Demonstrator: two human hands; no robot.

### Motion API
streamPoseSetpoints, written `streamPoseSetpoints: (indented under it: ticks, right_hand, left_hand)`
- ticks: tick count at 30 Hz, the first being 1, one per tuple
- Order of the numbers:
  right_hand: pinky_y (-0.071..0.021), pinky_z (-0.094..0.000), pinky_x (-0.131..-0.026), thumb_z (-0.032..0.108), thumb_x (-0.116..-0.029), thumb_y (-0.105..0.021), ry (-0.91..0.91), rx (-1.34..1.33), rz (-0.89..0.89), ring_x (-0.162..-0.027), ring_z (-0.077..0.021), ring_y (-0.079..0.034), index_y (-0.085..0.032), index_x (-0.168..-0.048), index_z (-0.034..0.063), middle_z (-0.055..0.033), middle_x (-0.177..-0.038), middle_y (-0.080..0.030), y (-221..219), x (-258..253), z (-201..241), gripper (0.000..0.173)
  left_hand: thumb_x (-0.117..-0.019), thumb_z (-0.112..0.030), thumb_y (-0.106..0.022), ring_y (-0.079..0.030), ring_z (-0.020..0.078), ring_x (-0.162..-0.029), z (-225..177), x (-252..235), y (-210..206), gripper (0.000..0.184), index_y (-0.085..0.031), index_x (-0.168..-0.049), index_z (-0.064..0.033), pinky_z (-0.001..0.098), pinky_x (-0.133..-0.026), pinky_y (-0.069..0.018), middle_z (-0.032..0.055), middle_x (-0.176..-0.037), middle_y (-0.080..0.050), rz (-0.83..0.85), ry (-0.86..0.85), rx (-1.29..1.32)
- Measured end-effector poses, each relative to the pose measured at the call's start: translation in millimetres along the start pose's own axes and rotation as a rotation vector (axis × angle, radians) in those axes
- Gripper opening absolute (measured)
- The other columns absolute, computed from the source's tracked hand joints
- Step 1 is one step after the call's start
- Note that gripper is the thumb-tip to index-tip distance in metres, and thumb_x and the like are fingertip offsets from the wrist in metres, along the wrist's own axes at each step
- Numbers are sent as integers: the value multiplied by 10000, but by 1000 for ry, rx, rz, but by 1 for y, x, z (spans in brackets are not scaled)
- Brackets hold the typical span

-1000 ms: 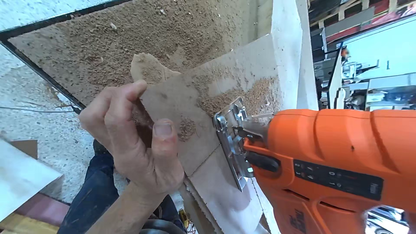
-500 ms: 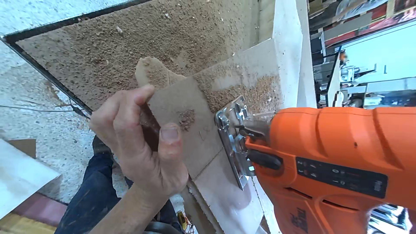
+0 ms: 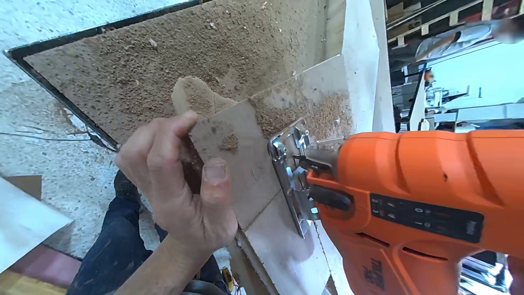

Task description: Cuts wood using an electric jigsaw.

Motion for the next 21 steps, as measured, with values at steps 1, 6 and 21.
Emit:
streamPoseSetpoints:
  ticks: [1,6,21]
  right_hand:
    - [-552,-224,-828,399,-1040,-550,7,0,3,-933,-58,-679,-699,-1188,178,45,-1071,-716,1,0,-1,305]
    - [-554,-216,-794,404,-1020,-582,-33,-21,12,-910,-60,-679,-704,-1173,196,45,-1074,-713,3,-4,2,286]
    - [-542,-198,-795,395,-1009,-595,-37,-57,67,-921,-57,-674,-703,-1179,202,44,-1089,-708,13,-13,-2,279]
  left_hand:
    - [-1035,-435,-441,-477,169,-1247,0,0,0,514,-561,-1347,-44,379,-1082,-358,74,-1274,-547,-4,-2,2]
    - [-1031,-446,-431,-480,178,-1226,1,-1,-1,519,-558,-1347,-55,396,-1069,-357,75,-1261,-545,-2,4,-20]
    - [-1037,-424,-446,-474,148,-1241,-1,-1,-2,493,-561,-1353,-63,370,-1081,-351,54,-1268,-550,-13,8,-21]
Point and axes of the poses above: each hand's wrist, its own x-axis away from the middle knuckle, its own y-axis out of the back of the hand, z = x × y, the point moved 1 cm from there along -x, towards the middle knuckle
